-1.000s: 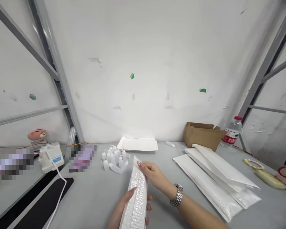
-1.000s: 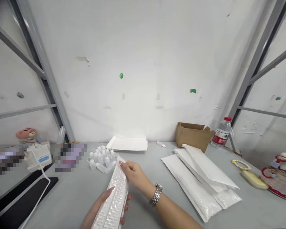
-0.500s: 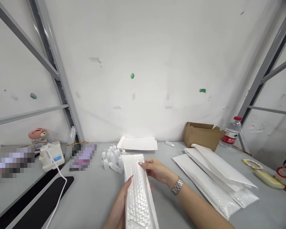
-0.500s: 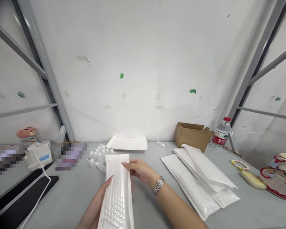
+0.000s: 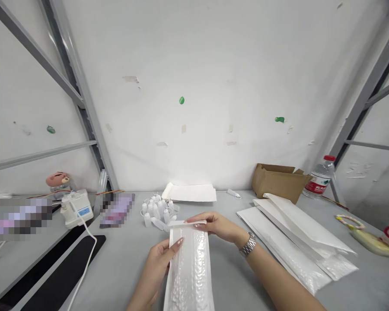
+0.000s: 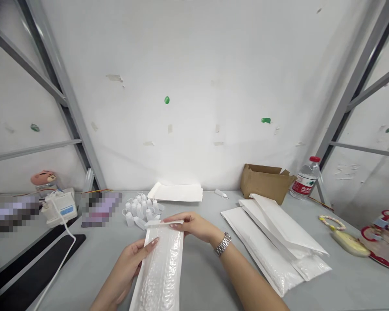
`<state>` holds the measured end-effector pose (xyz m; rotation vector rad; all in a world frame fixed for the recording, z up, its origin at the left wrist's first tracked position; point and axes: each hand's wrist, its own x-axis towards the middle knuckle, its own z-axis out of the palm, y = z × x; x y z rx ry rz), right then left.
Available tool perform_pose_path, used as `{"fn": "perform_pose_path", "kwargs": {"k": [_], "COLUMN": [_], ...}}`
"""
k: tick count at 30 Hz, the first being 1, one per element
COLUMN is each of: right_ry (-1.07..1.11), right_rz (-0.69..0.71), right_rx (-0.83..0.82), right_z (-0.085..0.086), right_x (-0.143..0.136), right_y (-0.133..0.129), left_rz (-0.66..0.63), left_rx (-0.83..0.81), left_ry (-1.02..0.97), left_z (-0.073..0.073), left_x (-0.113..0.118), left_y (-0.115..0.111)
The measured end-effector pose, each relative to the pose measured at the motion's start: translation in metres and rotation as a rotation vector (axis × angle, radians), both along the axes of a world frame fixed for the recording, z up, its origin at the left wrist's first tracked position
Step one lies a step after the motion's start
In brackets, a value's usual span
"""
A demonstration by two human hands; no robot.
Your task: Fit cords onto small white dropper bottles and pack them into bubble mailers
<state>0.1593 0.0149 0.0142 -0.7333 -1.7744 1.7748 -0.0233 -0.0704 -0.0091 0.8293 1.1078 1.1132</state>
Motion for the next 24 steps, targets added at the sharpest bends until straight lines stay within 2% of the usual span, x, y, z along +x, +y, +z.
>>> {"fn": "perform_pose_path", "kwargs": {"k": [3,8,12,16,18,20,22,24], "right_ry": [-0.050,-0.061,-0.080,-0.039,-0.021,-0.025,-0.055,-0.139], "right_rz": [0.138,0.000,0.043,-0.141,-0.222,-0.264,-0.322,-0.429], "right_rx": [0.035,0.154,0.150,0.062,0.027,0.023,0.066,0.156], "right_z": [0.001,-0.005,-0.008,-0.008,-0.010,-0.010,-0.003,0.012], "right_x": [0.005,-0.002,-0.011,-0.021,-0.025,-0.024,-0.014,0.006], "right_y": [0.002,-0.001,-0.006,-0.014,-0.019,-0.026,-0.033,-0.037], "left_rz": [0.008,0.062,0.124,0.283,0.378,0.415,0.412,0.413], "left_rx": [0.015,0.049,0.060,0.054,0.038,0.024,0.038,0.065], "left_ry": [-0.102,-0.069,0.020,-0.030,-0.094,-0.139,-0.136,-0.108], "left_z": [0.000,0.001,0.001,0.000,0.001,0.001,0.000,-0.001], "left_x": [-0.002,0.002,0.000,0.001,0.006,0.014,0.021,0.023], "left_y": [-0.001,-0.002,0.001,0.001,-0.001,-0.003,-0.004,-0.003]}}
